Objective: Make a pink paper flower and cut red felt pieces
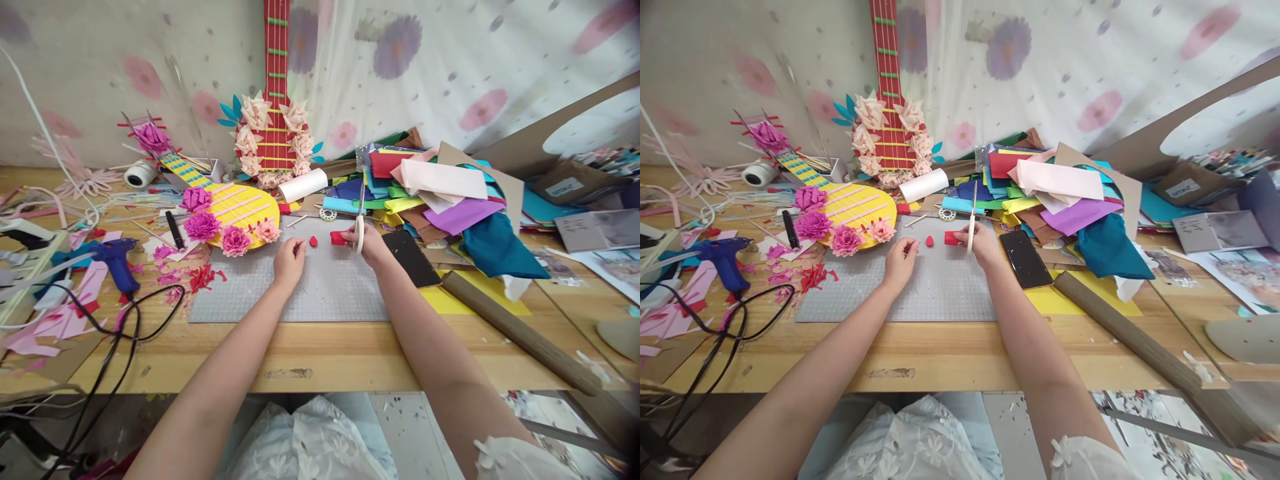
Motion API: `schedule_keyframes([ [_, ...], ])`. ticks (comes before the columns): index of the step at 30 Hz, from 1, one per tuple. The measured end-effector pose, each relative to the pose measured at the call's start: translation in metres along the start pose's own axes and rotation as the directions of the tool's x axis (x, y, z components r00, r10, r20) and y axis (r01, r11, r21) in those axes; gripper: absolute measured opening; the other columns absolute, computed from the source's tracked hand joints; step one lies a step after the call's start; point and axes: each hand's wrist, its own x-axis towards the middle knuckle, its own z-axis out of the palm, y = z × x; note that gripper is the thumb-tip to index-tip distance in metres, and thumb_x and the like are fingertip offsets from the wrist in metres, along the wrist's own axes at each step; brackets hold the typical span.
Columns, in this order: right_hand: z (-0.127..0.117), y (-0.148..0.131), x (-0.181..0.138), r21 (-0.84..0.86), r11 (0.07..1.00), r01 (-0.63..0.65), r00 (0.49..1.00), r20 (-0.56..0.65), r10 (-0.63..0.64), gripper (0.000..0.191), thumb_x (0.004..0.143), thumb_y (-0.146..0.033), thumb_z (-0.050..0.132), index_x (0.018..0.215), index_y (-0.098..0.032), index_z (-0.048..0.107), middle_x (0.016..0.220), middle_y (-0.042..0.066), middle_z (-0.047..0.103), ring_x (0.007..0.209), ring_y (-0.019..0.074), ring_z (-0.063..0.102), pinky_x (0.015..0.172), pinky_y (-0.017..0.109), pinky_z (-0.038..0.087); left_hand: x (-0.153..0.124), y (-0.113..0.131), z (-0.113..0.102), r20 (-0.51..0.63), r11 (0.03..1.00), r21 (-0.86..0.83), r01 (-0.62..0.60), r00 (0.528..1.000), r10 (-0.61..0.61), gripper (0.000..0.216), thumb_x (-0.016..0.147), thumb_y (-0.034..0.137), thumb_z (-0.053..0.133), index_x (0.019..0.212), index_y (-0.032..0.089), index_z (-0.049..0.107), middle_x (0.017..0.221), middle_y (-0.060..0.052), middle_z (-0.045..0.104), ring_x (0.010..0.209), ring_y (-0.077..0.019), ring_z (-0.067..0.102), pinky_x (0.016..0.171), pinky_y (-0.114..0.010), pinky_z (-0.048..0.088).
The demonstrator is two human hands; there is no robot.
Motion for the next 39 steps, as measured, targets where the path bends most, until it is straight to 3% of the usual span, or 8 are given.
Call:
schedule_keyframes([
  [3,0.005,-0.002,-0.021,0.063,0.996,0.066,0.976,0.202,-0.077,0.043,0.05,-0.032,0.077,0.076,-0.019,0.046,0.069,-0.003,0.054,0.059,0.0099,0.053,0.053,0.023,0.04,-0.004,0.014,0.005,0.183,0.947,-0.208,0.245,0.961,-0.208,0.028,0.08,0.044,0.053,0.073,0.017,0.061,0.07,-0.004,0.064,0.066,-0.0148,0.058,0.063,-0.026,0.044],
  [7,0.011,-0.009,-0.042,-0.036,0.985,0.171,0.92,0.364,-0.146,0.041,0.054,-0.034,0.075,0.079,-0.019,0.046,0.071,-0.003,0.054,0.061,0.0096,0.05,0.057,0.024,0.04,-0.015,0.04,0.007,0.538,0.686,-0.398,0.609,0.761,-0.363,0.033,0.08,0.047,0.054,0.08,0.015,0.065,0.078,-0.007,0.066,0.068,-0.0149,0.062,0.062,-0.028,0.048],
  [14,0.007,-0.013,-0.044,-0.348,0.907,0.239,0.96,0.227,-0.166,0.036,0.061,-0.038,0.068,0.082,-0.02,0.045,0.077,0.0,0.056,0.068,0.0142,0.052,0.064,0.028,0.043,-0.018,0.045,0.001,0.383,0.631,-0.533,0.565,0.825,-0.415,0.008,0.073,0.014,0.062,0.077,0.015,0.055,0.078,-0.002,0.063,0.067,-0.0113,0.061,0.057,-0.023,0.05],
  [18,-0.009,-0.008,-0.037,-0.81,0.571,0.129,0.965,-0.031,-0.262,0.022,0.069,-0.03,0.06,0.086,-0.017,0.054,0.082,0.006,0.06,0.077,0.0199,0.055,0.07,0.031,0.042,-0.011,0.035,-0.01,0.31,0.667,-0.538,0.515,0.857,-0.412,0.011,0.075,0.013,0.056,0.084,0.017,0.051,0.072,0.001,0.058,0.063,-0.0104,0.058,0.055,-0.022,0.05],
  [24,-0.029,-0.001,-0.03,-0.927,0.351,0.132,0.967,0.043,-0.25,0.024,0.071,-0.025,0.058,0.092,-0.017,0.065,0.094,0.009,0.063,0.09,0.0229,0.057,0.077,0.031,0.042,-0.003,0.023,-0.026,0.269,0.779,-0.495,0.384,0.92,-0.283,0.011,0.073,0.009,0.052,0.079,0.017,0.049,0.078,0.001,0.054,0.068,-0.0105,0.055,0.057,-0.025,0.051],
  [31,-0.009,-0.015,-0.039,-0.813,0.552,0.187,0.938,-0.02,-0.346,0.025,0.071,-0.028,0.062,0.094,-0.017,0.061,0.097,0.01,0.063,0.094,0.0232,0.057,0.085,0.039,0.043,-0.001,0.015,-0.029,0.379,0.907,-0.378,0.188,0.925,-0.033,0.006,0.069,0.014,0.057,0.072,0.017,0.053,0.076,0.0,0.058,0.073,-0.0118,0.057,0.071,-0.029,0.049],
  [35,0.031,-0.019,-0.053,-0.266,0.934,0.24,0.941,0.301,-0.157,0.032,0.077,-0.044,0.058,0.098,-0.019,0.058,0.095,0.006,0.064,0.084,0.0167,0.061,0.076,0.033,0.049,-0.001,0.021,-0.033,0.434,0.946,-0.323,0.023,0.892,0.126,0.006,0.066,0.018,0.062,0.068,0.017,0.057,0.086,-0.004,0.06,0.089,-0.0158,0.057,0.08,-0.03,0.048],
  [39,0.052,-0.016,-0.053,0.027,0.997,0.066,0.871,0.486,-0.071,0.042,0.07,-0.039,0.068,0.105,-0.02,0.056,0.097,0.005,0.065,0.086,0.0139,0.061,0.078,0.029,0.049,0.0,0.023,-0.034,0.345,0.949,-0.315,-0.016,0.93,0.13,0.007,0.062,0.012,0.062,0.066,0.017,0.06,0.098,-0.006,0.057,0.1,-0.0175,0.054,0.085,-0.031,0.047],
])
